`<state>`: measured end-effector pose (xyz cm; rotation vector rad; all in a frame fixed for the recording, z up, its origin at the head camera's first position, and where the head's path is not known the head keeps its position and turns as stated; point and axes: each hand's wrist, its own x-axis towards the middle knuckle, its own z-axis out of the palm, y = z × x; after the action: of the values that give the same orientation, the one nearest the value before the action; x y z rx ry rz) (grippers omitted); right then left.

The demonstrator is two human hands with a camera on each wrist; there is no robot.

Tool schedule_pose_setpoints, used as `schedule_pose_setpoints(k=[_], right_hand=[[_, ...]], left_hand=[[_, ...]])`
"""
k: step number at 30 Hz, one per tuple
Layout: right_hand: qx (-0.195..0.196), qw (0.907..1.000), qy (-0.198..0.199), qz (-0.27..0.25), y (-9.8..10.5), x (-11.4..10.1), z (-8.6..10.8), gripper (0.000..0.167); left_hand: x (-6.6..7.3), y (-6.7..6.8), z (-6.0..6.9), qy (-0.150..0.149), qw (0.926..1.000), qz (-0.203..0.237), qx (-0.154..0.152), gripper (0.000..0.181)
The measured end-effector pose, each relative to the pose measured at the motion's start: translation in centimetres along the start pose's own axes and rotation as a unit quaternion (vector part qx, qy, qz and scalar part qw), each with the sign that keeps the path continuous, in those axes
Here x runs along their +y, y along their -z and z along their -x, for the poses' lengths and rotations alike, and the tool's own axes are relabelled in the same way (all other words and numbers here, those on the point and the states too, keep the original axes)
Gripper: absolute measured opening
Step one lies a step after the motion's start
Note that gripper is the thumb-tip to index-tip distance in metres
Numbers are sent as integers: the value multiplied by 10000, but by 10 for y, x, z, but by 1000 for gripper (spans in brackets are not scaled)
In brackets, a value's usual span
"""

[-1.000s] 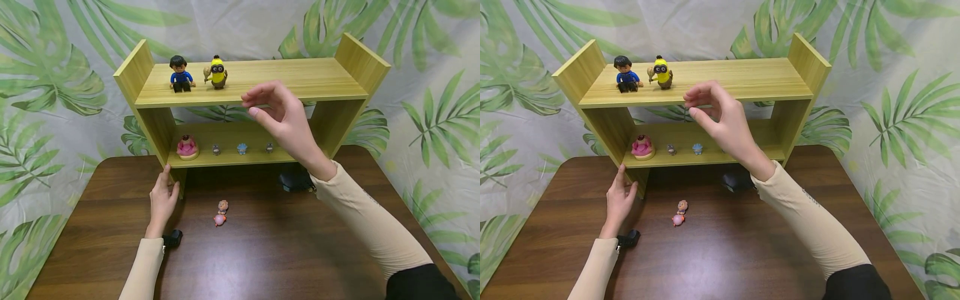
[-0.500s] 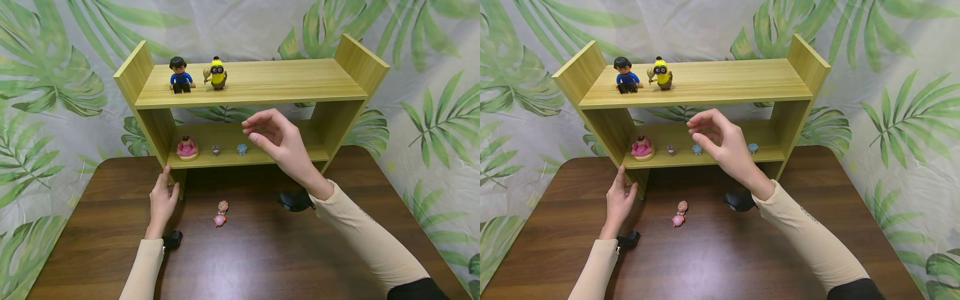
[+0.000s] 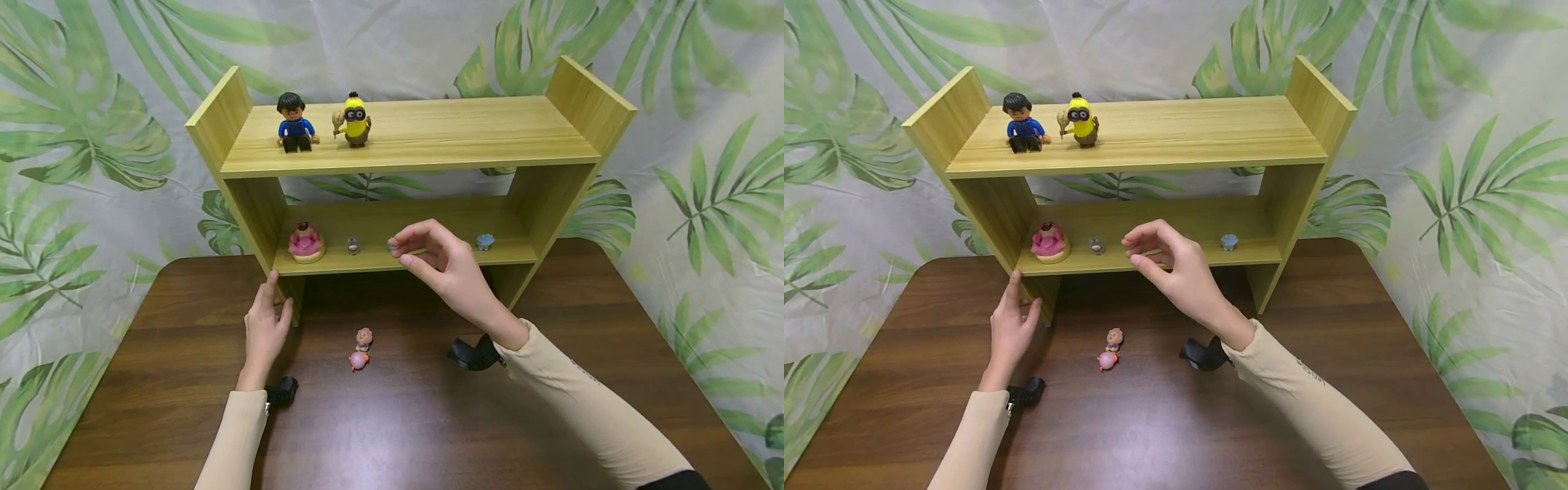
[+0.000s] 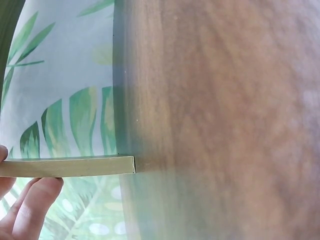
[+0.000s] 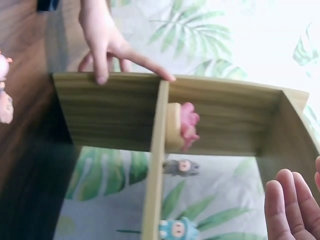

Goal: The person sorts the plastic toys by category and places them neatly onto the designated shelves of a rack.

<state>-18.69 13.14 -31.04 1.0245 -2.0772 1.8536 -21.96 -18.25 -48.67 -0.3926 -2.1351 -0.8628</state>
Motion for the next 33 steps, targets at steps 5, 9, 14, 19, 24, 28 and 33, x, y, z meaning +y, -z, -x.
schedule_pose_setpoints(k=[5,9,14,19,24,28,33], right_hand=[[-102,9998,-151,66,-6,10,8,23],[-185,9991,-350,146,-11,18,15,22],[-234,9981,-534,198,-17,29,24,21],[-248,9963,-775,287,-24,39,34,19],[-305,9943,-968,323,-29,47,43,18],[-357,9928,-1099,324,-34,54,49,19],[-436,9895,-1331,350,-41,63,57,20]], left_hand=[[0,0,0,-2,10000,13,11,91],[1,1,0,16,10000,20,2,90],[1,1,-1,17,10000,23,-8,89],[1,1,-1,24,10000,34,-18,90],[0,1,-1,11,10000,22,-15,91],[2,1,-1,8,10000,12,-18,92],[3,1,-1,23,10000,0,-28,92]])
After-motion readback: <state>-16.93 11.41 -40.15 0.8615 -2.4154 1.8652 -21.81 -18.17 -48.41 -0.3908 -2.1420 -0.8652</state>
